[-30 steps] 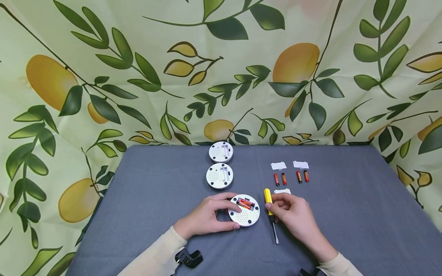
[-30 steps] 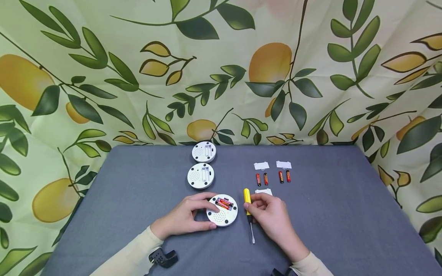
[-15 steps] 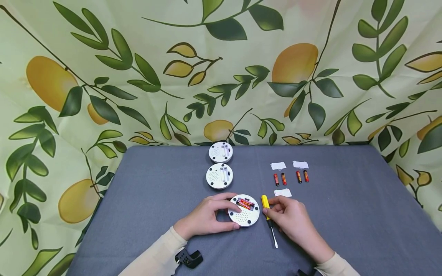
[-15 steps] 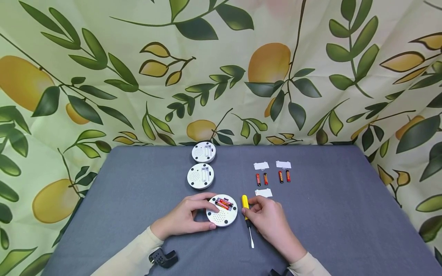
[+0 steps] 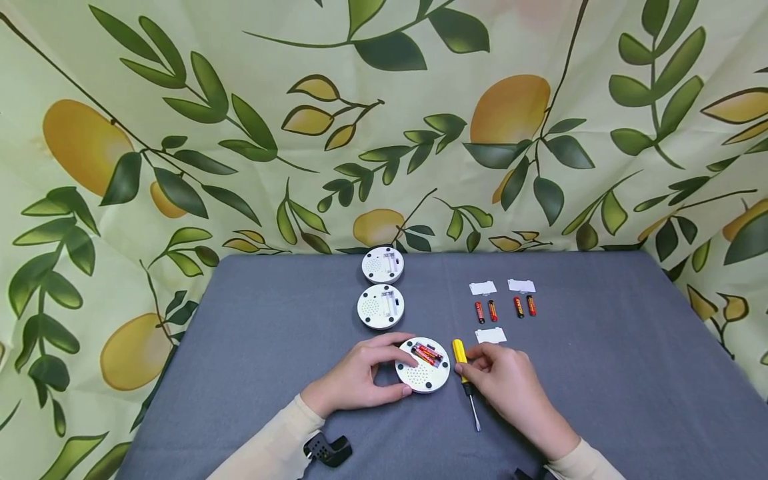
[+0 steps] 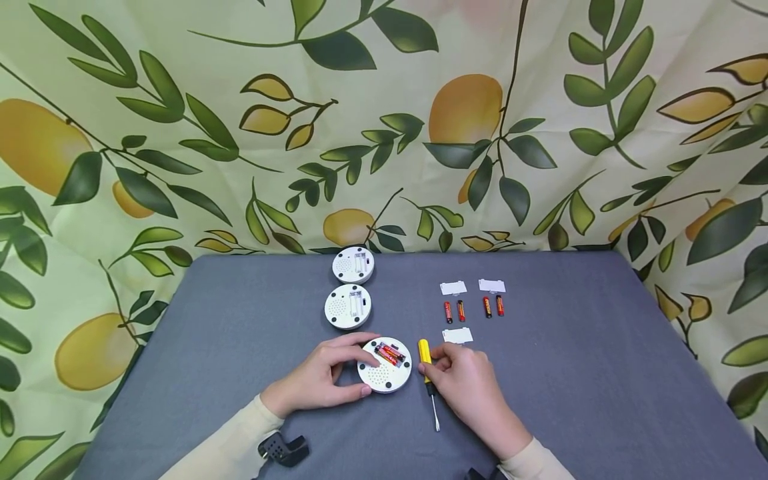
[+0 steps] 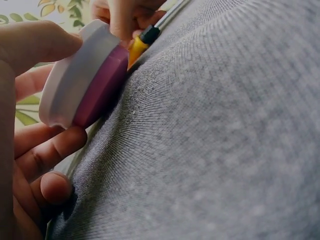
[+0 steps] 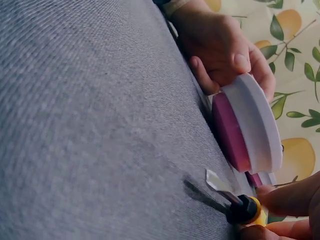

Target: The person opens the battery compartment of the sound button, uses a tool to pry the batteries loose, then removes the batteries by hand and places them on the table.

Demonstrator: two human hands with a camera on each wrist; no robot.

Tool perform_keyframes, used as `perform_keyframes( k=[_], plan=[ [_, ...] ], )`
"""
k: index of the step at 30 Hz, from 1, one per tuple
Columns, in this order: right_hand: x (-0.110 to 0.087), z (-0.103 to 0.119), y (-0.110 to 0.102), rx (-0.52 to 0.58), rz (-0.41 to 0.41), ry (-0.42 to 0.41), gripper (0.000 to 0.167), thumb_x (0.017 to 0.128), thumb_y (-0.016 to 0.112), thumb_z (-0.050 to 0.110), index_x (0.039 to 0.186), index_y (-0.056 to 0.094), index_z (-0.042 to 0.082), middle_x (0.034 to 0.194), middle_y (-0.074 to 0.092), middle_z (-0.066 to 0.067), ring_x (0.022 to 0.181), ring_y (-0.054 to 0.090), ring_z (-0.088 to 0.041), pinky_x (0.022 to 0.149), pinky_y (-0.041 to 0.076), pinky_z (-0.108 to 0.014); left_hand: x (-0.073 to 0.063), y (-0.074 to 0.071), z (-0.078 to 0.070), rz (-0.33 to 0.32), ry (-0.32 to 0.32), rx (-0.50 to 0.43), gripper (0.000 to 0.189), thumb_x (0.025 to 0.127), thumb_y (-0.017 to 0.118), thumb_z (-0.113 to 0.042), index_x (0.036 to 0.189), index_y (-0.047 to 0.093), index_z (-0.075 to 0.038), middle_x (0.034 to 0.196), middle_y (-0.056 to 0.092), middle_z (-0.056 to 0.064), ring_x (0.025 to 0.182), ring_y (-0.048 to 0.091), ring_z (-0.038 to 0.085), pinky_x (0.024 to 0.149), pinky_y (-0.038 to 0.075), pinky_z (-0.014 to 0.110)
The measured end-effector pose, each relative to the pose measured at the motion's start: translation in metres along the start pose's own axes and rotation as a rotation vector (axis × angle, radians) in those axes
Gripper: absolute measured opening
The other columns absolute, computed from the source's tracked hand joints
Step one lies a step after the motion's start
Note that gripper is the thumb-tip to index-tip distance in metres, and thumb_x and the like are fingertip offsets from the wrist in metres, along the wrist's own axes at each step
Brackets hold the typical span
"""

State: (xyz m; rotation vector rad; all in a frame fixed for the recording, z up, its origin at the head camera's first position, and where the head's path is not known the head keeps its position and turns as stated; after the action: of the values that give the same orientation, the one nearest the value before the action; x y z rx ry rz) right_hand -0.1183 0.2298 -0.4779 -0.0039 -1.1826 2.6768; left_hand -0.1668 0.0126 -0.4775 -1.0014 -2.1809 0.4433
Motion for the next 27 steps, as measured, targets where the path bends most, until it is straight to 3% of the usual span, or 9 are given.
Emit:
perform_keyframes(
  k=[4,8,12,16,19,27],
  plan=[
    [-0.002,0.008,-0.010,0.032,-0.100,-0.128,0.011,0.088,0.091,0.009,0.092,0.081,0.014,0.071,0.062,0.014,0.061,0.054,-0.004,0.055,0.045,-0.024,0.000,0.000,0.001,-0.005,0.005,-0.006,0.031,0.092,0.087,-0.016,0.120,0.077,-0.019,0.150,0.063,0.010,0.133,0.064,0.023,0.113,0.050,0.035],
    [-0.009,0.027,-0.016,0.115,-0.169,-0.380,0.023,0.085,0.087,-0.003,0.102,0.081,0.011,0.086,0.064,0.010,0.067,0.052,-0.007,0.059,0.043,-0.021,0.000,-0.001,0.002,-0.015,0.009,0.012,0.030,0.092,0.084,-0.013,0.120,0.075,-0.019,0.150,0.062,0.011,0.133,0.063,0.023,0.112,0.049,0.034],
    [-0.018,0.044,-0.013,0.142,-0.141,-0.579,0.038,0.082,0.089,0.000,0.118,0.080,0.011,0.112,0.069,0.004,0.091,0.061,-0.015,0.080,0.048,-0.019,0.000,-0.002,0.002,-0.016,0.004,0.016,0.031,0.091,0.079,-0.009,0.121,0.073,-0.018,0.150,0.061,0.011,0.135,0.062,0.024,0.114,0.049,0.037],
    [-0.021,0.049,0.000,0.086,-0.045,-0.629,0.046,0.085,0.092,0.011,0.128,0.078,0.014,0.128,0.066,0.004,0.116,0.059,-0.017,0.101,0.045,-0.026,0.001,-0.002,0.001,-0.008,-0.001,-0.005,0.031,0.093,0.076,-0.009,0.124,0.073,-0.017,0.150,0.061,0.010,0.134,0.062,0.024,0.114,0.049,0.038],
    [-0.022,0.050,0.009,0.052,0.015,-0.640,0.047,0.088,0.092,0.018,0.132,0.077,0.015,0.131,0.065,0.005,0.119,0.056,-0.016,0.100,0.047,-0.032,0.001,-0.002,0.001,-0.006,-0.001,-0.007,0.032,0.096,0.078,-0.013,0.127,0.072,-0.016,0.150,0.062,0.008,0.134,0.062,0.023,0.114,0.048,0.038],
    [-0.023,0.050,0.016,0.006,0.017,-0.674,0.044,0.091,0.092,0.028,0.130,0.079,0.015,0.127,0.063,0.007,0.115,0.055,-0.013,0.095,0.047,-0.031,0.001,0.002,0.004,0.011,-0.049,0.034,0.050,0.089,0.093,-0.033,0.133,0.071,-0.021,0.152,0.061,-0.002,0.137,0.061,0.013,0.114,0.049,0.035]
  ],
)
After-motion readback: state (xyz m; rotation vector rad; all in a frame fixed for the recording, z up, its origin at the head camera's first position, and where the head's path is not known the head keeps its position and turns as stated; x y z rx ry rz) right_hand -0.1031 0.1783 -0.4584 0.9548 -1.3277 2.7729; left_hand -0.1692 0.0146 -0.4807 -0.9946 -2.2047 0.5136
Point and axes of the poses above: each hand's wrist, its own x-axis towards the middle knuckle, its own y-axis out of the palm, z = x × y, the point moved 10 cm from there along x, towards the middle knuckle
